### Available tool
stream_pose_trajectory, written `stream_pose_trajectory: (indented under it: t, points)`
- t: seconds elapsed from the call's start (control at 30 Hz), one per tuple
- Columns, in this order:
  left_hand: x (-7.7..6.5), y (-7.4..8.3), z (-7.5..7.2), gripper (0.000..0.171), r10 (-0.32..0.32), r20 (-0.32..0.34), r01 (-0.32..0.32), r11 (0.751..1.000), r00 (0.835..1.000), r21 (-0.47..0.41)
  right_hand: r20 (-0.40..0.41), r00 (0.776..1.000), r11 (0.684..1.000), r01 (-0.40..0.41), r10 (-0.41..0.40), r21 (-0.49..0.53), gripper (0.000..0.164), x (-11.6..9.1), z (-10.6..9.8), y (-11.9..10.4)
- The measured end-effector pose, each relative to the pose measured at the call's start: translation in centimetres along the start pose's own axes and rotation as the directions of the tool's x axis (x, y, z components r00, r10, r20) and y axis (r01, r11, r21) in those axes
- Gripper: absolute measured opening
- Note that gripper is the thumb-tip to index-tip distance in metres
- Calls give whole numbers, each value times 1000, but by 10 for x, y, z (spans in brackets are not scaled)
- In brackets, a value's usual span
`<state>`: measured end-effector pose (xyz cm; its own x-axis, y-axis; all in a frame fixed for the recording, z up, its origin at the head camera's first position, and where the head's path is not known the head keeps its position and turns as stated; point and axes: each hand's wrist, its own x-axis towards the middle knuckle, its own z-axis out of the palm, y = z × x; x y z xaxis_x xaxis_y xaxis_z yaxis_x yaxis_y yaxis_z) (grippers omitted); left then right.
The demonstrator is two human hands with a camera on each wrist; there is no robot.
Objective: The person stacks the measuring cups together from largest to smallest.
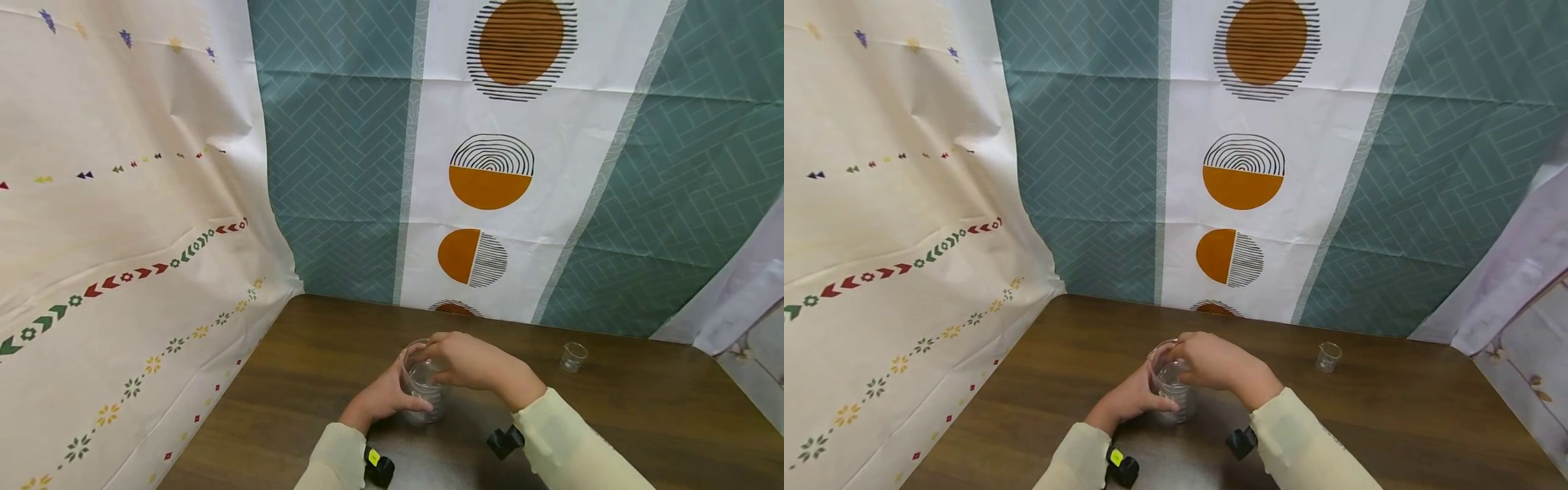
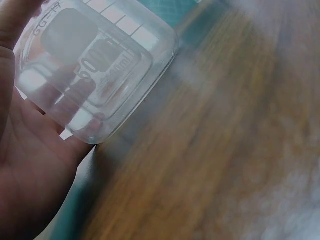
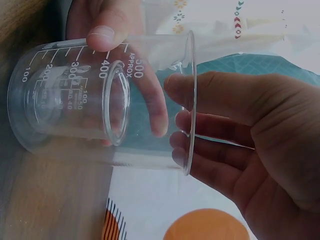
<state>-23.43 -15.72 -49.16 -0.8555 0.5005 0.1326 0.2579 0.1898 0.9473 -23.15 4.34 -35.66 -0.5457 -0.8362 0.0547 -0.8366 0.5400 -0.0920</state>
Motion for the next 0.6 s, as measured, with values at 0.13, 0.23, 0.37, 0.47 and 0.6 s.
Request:
stream_pose_trajectory:
  t: [0.13,0.23,0.37,0.47,0.6]
  points:
    - [-1,1,0,100,-7,-1,7,1000,1000,-2,-4,1000,1000,-10,10,15,38,-2,-2,-1]
    - [-1,1,0,99,-5,3,5,1000,1000,-10,-16,1000,1000,-4,5,28,38,-3,-3,-1]
    - [-1,2,0,98,-1,13,1,1000,1000,-26,-27,1000,999,9,-8,32,38,-4,-4,0]
    - [-1,2,1,97,-5,14,6,999,1000,-35,-29,1000,999,10,-9,34,38,-4,-5,1]
    - [-1,1,1,97,-15,9,15,999,1000,-37,-39,999,999,18,-17,35,37,-4,-5,3]
